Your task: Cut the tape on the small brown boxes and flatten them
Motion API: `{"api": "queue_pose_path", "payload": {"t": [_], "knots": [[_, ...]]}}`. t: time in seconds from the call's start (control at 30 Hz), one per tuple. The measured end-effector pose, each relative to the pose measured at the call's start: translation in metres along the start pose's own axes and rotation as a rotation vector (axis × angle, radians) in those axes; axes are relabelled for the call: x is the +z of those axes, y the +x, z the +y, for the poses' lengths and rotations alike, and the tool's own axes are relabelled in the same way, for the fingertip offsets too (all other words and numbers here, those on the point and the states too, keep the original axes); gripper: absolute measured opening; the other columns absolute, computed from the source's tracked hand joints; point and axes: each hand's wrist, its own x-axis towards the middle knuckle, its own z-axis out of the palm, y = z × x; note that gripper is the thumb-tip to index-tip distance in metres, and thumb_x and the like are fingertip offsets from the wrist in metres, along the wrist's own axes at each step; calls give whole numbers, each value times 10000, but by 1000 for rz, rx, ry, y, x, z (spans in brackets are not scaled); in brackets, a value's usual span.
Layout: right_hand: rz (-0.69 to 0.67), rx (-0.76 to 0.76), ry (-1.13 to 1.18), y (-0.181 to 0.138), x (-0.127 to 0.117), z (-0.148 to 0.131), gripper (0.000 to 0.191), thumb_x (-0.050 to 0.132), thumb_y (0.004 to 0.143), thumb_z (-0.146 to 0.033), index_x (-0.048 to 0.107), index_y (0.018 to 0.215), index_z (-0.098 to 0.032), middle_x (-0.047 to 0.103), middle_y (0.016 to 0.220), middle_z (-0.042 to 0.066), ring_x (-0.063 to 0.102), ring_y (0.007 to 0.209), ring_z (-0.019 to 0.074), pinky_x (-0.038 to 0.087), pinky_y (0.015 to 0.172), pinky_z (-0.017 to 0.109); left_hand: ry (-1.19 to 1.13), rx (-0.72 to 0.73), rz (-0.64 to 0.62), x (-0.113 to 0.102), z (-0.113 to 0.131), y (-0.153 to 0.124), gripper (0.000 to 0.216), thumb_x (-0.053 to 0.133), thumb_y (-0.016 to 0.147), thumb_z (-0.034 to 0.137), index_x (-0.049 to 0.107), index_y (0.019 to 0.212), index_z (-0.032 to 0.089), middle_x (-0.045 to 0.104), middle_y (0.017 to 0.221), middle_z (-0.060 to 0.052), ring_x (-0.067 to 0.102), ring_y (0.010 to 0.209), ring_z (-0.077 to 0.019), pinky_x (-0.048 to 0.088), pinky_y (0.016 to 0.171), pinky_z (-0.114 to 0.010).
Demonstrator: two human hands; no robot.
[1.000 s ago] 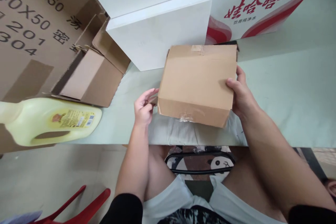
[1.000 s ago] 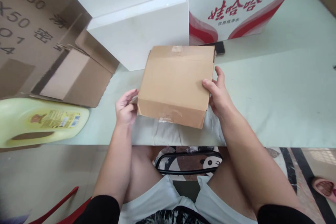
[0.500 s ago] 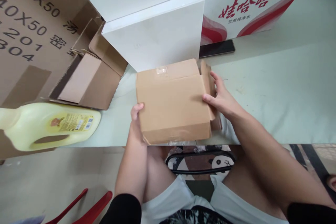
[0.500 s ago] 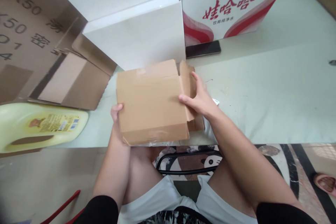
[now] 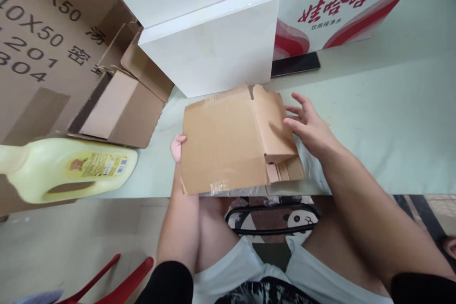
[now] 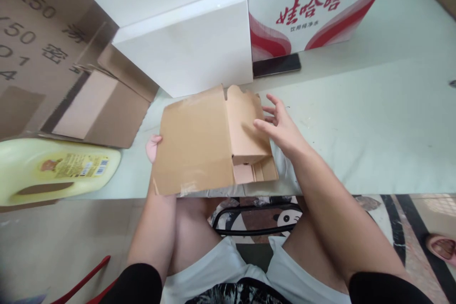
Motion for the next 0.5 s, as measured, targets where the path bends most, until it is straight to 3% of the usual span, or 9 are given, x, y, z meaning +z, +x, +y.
{"api": "queue_pose_path", "payload": {"t": [0.1, 0.2, 0.33, 0.43, 0.5], "knots": [[-124, -114, -150, -3, -4, -1, 1098, 820, 679, -669, 267, 1595, -423, 271, 1725, 85, 398, 1528, 415, 445, 1168, 641, 20, -31, 104, -5, 9, 8, 655, 481, 714, 314, 618, 1339, 170, 802, 939, -73, 749, 799, -295, 591, 779, -441], [-210, -252, -380, -7, 2, -2, 1082, 830, 695, -609, 287, 1601, -375, 275, 1714, 106, 325, 1560, 433, 400, 1197, 655, -10, -8, 178, -4, 12, 10, 664, 483, 696, 292, 605, 1330, 139, 798, 876, -75, 734, 751, -280, 583, 759, -419], [-94, -353, -768, -11, 24, 3, 1021, 798, 734, -423, 312, 1615, -252, 318, 1668, 203, 361, 1525, 466, 376, 1199, 674, 9, -2, 165, 8, 5, 5, 662, 490, 684, 308, 602, 1312, 132, 794, 872, -79, 727, 760, -292, 577, 738, -435], [17, -363, -916, -14, 37, 10, 932, 736, 783, -349, 320, 1612, -258, 400, 1612, 225, 477, 1425, 488, 471, 1072, 702, 69, -3, 95, 13, 0, 3, 643, 517, 684, 343, 612, 1293, 161, 794, 954, -79, 726, 830, -316, 585, 788, -487], [34, -409, -941, -15, 40, 13, 882, 714, 799, -329, 344, 1599, -285, 458, 1570, 207, 558, 1334, 467, 542, 976, 653, 93, 6, 108, 12, -1, 4, 626, 516, 678, 347, 627, 1270, 178, 787, 955, -73, 726, 825, -311, 592, 775, -484]]}}
